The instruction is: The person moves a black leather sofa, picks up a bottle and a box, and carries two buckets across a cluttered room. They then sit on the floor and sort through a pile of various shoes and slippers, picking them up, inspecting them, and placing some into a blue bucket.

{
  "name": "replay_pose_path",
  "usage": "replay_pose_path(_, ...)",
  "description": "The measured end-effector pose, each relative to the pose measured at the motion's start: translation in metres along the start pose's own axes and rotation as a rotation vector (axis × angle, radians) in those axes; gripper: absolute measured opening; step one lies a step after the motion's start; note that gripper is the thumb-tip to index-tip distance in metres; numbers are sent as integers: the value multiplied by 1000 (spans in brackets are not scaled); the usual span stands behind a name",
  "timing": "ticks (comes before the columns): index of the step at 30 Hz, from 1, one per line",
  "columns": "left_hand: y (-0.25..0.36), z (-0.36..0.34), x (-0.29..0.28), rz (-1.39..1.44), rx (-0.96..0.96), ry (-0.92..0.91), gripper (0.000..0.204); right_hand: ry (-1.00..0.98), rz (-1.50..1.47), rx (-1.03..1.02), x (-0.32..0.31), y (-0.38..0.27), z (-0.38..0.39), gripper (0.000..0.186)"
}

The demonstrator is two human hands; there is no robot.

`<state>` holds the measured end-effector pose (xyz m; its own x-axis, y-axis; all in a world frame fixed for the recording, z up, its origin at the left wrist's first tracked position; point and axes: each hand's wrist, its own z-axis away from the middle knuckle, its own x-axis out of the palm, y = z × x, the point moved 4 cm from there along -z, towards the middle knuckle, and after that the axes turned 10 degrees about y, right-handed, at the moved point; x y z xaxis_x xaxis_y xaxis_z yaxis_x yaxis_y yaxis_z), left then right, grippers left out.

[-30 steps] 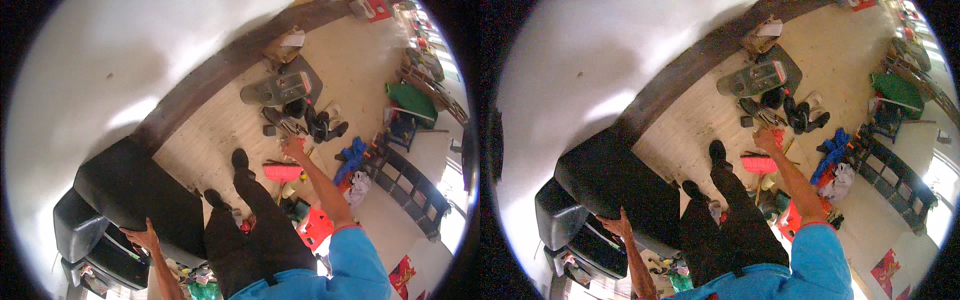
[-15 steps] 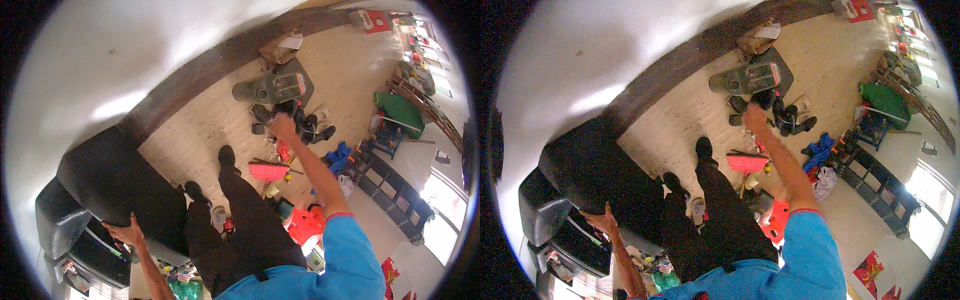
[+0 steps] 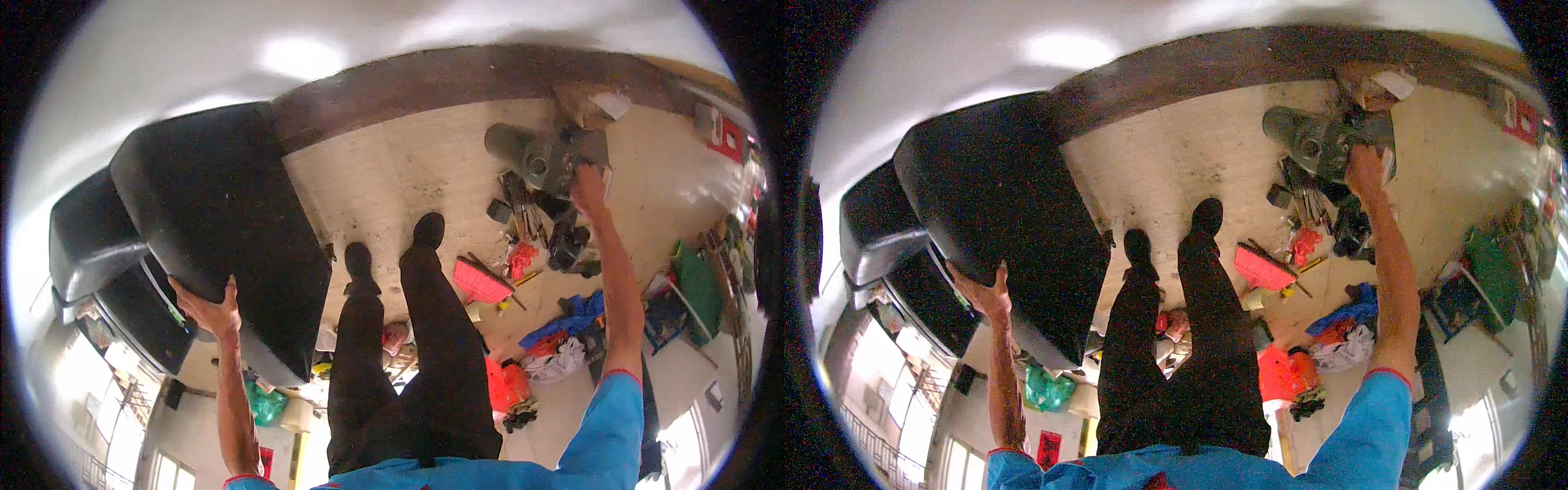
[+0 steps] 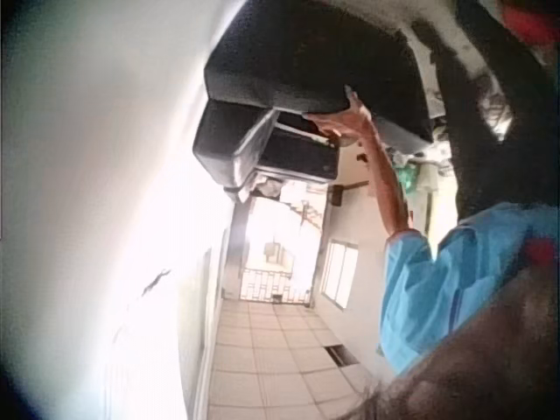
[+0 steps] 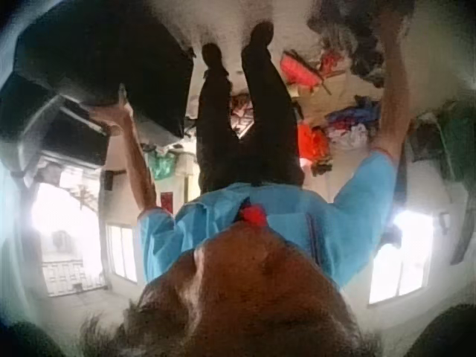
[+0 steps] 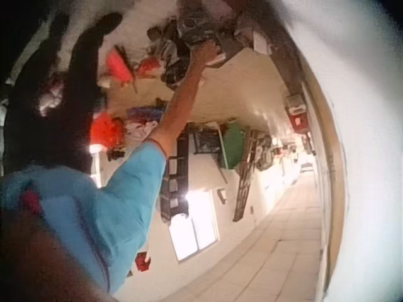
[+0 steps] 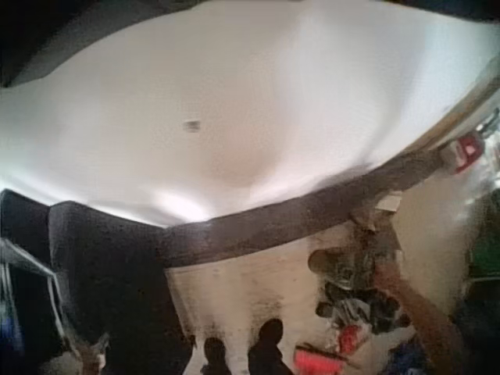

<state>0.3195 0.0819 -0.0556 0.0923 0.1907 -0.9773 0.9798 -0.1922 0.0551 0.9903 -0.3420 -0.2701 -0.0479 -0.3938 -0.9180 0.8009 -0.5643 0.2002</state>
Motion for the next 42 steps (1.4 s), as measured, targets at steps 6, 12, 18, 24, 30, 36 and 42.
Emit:
replay_pose_path(6,-8,1,-3,-21,-16,33,116,238,-167,-261,-96,-140,-13,26)
replay_pose_path(12,-3,-6,-7,15,-59,19,116,122,-139,-407,-172,-251,-57,24)
replay_pose_path(18,-3,-11,-8,23,-116,-37,118,216,-280,-558,-197,-372,-86,31)
replay_pose_path(24,-2,-8,-11,27,-152,-14,115,342,-279,-580,-221,-484,-119,14)
replay_pose_path(30,-8,-5,-3,-26,-134,-19,117,516,-241,-676,-217,-545,-125,12)
replay_pose_path(36,-6,-6,-3,-91,-113,-16,116,473,-403,-460,-228,-549,-133,13)
replay_pose_path(42,-16,-2,0,-60,-76,14,118,594,-779,-343,-235,-505,-85,25)
